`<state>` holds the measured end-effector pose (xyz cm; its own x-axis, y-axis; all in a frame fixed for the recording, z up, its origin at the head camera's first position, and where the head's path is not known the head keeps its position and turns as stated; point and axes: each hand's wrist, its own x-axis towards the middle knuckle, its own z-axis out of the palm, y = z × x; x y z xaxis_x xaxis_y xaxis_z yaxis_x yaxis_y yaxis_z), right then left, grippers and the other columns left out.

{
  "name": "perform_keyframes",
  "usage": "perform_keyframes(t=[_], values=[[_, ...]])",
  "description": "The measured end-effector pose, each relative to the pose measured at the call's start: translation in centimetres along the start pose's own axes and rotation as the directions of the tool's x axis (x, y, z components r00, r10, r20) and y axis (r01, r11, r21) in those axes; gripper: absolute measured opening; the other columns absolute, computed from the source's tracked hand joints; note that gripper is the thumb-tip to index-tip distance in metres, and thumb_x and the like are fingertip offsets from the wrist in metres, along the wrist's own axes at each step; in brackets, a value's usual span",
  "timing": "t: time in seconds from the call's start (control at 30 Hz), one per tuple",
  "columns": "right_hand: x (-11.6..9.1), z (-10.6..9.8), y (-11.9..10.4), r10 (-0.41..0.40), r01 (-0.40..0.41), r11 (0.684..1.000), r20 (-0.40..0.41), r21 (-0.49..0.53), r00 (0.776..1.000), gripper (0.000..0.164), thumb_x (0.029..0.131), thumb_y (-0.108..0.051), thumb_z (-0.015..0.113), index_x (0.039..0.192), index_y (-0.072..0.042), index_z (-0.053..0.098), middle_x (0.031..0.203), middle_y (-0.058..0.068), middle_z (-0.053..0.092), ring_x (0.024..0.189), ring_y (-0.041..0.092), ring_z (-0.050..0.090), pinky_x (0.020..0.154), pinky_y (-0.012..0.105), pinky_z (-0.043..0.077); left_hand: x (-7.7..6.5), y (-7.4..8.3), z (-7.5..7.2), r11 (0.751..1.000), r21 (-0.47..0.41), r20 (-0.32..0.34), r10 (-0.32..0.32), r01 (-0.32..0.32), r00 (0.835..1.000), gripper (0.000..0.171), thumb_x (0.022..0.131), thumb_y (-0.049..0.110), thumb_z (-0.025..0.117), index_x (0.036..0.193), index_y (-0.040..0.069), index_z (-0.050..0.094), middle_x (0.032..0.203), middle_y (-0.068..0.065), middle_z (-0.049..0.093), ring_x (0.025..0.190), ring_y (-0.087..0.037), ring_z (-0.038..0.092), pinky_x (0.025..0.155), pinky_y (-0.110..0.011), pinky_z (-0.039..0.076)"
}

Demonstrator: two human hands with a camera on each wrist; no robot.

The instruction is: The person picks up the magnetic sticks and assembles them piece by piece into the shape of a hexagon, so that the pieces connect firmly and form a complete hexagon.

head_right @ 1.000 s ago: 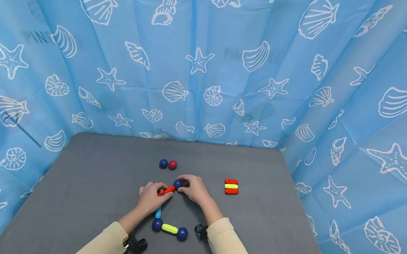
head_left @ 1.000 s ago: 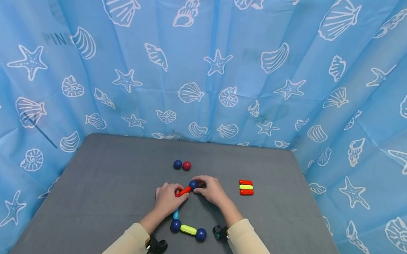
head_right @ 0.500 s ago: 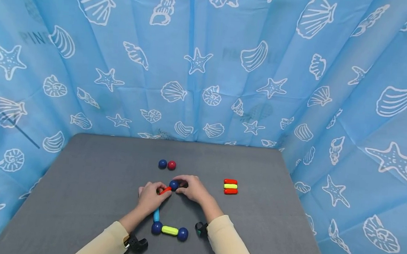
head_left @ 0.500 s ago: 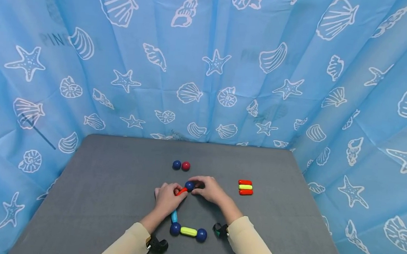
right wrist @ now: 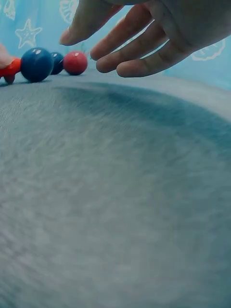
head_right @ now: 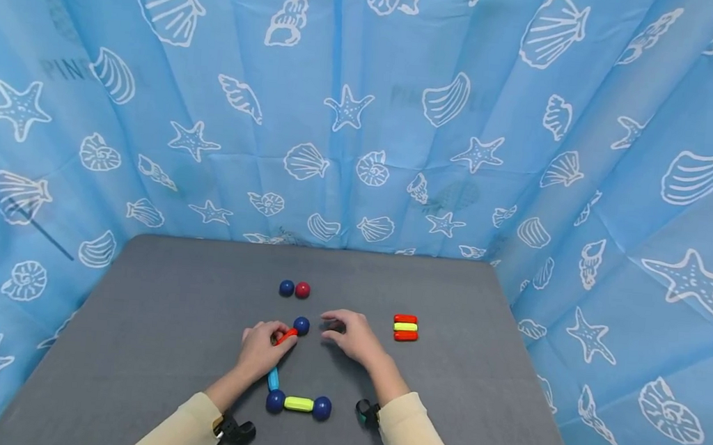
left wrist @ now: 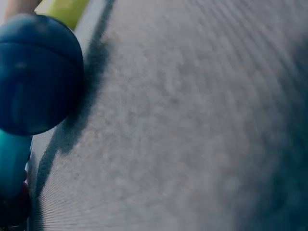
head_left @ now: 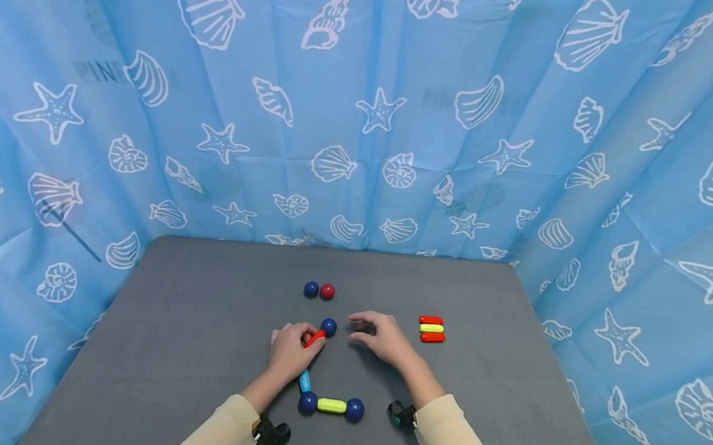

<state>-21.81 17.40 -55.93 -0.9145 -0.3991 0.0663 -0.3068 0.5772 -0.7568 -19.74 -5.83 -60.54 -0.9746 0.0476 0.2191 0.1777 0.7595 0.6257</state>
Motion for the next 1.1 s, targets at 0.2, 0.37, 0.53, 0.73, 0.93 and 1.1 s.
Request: perform_keyframes(t=[0.2,0.37,0.53,0.73,0.93,1.1], values=[[-0.7,-0.8,-0.1,0.001,-0.002,1.000,-0.046,-0.021,0.999,0.036,0.091,-0.014,0.075,0.126,-0.007,0.069,0.122,0.013,0.070,0.106,0.029,0.068,0.089,0.049,0.055,-0.1,-0.3,0.3,1.000,-0.012,-0.019,0.012,-0.013,1.000,0.019,0.087,0.037,0.077,0.086,0.019,0.069,0.068,0.010,0.052,0.072,-0.011,0.044,0.075,-0.036,0.029],[-1.2,-1.1,0.0,-0.001,-0.004,0.998,-0.085,-0.058,0.996,0.035,0.091,-0.014,0.076,0.125,-0.009,0.070,0.121,0.011,0.071,0.103,0.027,0.069,0.087,0.046,0.056,0.0,-0.3,0.3,1.000,-0.018,-0.013,0.004,-0.004,1.000,0.020,0.088,0.037,0.075,0.085,0.020,0.067,0.069,0.010,0.050,0.072,-0.013,0.043,0.076,-0.036,0.028],[-1.9,-1.5,0.3,0.005,-0.018,0.994,-0.124,-0.104,0.992,0.036,0.089,-0.016,0.077,0.124,-0.011,0.071,0.119,0.009,0.072,0.099,0.024,0.069,0.083,0.039,0.057,0.0,-0.4,0.5,1.000,-0.012,-0.015,0.006,-0.006,1.000,0.019,0.089,0.037,0.075,0.086,0.020,0.067,0.070,0.010,0.049,0.072,-0.012,0.042,0.076,-0.036,0.028],[-3.0,-2.0,0.8,0.030,-0.044,0.996,-0.153,-0.083,0.988,0.037,0.089,-0.016,0.078,0.125,-0.010,0.070,0.119,0.010,0.071,0.100,0.024,0.069,0.081,0.034,0.057,-0.2,-0.4,0.5,1.000,-0.014,-0.014,-0.004,0.004,1.000,0.020,0.088,0.037,0.076,0.087,0.020,0.067,0.069,0.009,0.049,0.073,-0.013,0.043,0.076,-0.035,0.027],[-4.1,-2.8,1.3,0.054,-0.069,0.995,-0.194,-0.070,0.980,0.038,0.087,-0.014,0.079,0.124,-0.009,0.070,0.120,0.011,0.071,0.100,0.024,0.068,0.081,0.034,0.056,-0.3,-0.3,0.4,0.999,-0.030,-0.019,0.011,-0.011,1.000,0.020,0.088,0.037,0.076,0.086,0.020,0.066,0.069,0.009,0.049,0.072,-0.013,0.042,0.076,-0.035,0.027],[-4.9,-3.5,1.7,0.055,-0.076,0.994,-0.232,-0.082,0.971,0.037,0.087,-0.013,0.079,0.123,-0.009,0.071,0.119,0.009,0.071,0.101,0.024,0.069,0.082,0.035,0.056,-0.3,-0.5,0.4,1.000,-0.030,-0.017,0.008,-0.009,1.000,0.020,0.089,0.037,0.076,0.086,0.020,0.067,0.069,0.010,0.049,0.072,-0.012,0.042,0.076,-0.035,0.028]])
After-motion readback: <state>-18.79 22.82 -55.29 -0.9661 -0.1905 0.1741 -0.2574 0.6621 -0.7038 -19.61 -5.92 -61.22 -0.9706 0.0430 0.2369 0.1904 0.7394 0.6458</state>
